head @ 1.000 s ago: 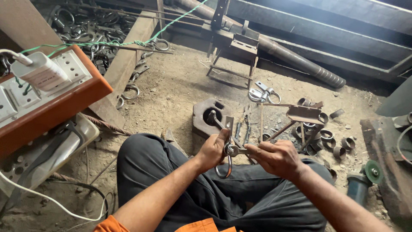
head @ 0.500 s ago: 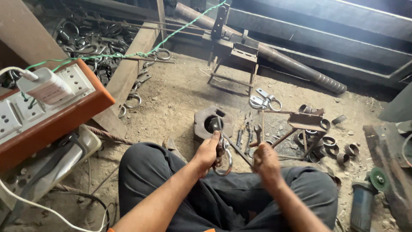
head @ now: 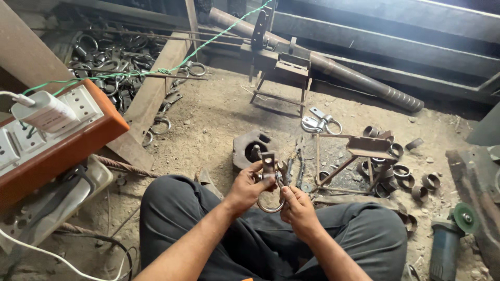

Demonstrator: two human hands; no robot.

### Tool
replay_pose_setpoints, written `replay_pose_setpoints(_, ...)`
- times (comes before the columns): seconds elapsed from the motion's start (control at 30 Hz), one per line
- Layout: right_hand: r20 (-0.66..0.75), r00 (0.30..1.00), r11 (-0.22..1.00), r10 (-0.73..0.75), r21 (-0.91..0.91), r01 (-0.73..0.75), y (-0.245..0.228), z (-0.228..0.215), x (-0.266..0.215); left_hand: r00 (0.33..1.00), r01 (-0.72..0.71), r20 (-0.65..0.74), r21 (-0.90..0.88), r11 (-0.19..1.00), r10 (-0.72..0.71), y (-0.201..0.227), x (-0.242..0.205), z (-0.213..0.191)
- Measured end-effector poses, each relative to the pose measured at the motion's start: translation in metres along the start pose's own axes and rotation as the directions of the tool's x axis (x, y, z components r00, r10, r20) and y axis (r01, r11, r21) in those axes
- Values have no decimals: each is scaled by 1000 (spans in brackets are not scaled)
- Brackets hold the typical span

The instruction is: The person sits on the floor and assembles metal hardware components. They use a wrench to tighten a bolt on a metal plate and ring, then use a hammer to strike and secure the assembly on a metal block.

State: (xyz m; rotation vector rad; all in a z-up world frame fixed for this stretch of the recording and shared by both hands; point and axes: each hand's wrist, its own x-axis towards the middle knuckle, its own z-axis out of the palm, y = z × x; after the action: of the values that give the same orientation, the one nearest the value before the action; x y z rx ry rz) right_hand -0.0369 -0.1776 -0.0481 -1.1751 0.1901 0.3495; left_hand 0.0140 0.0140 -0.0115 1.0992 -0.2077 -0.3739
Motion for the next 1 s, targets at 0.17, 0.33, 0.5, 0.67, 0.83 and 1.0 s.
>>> replay_pose_setpoints(0.17, 46, 998, 998, -53, 33, 52, -11, -7, -5, 997, -37, 66, -43, 998, 40, 11, -1, -1)
replay_pose_setpoints(0.33, 2, 998, 997, -68, 22, 68, -15, -1, -13, 922, -388, 196, 438, 811, 335, 26, -7, 15)
replay_pose_setpoints(0.5, -72, 995, 995, -71, 59, 76, -23, 6, -17, 713, -688, 620, 708, 158, 327, 45, -11, 24)
replay_pose_setpoints(0.67, 25, 982, 981, -185, 62, 183, -28, -3, -15, 873, -483, 409, 647, 590, 267, 55, -11, 15)
replay_pose_setpoints(0.83, 85, 978, 981, -189, 52, 185, -21, -6, -14, 886, -463, 359, 698, 547, 292, 49, -16, 15)
replay_pose_setpoints(1.0, 82, 979, 982, -188, 36, 185, -16, -13, -10, 887, -457, 336, 744, 488, 317, 49, -14, 4)
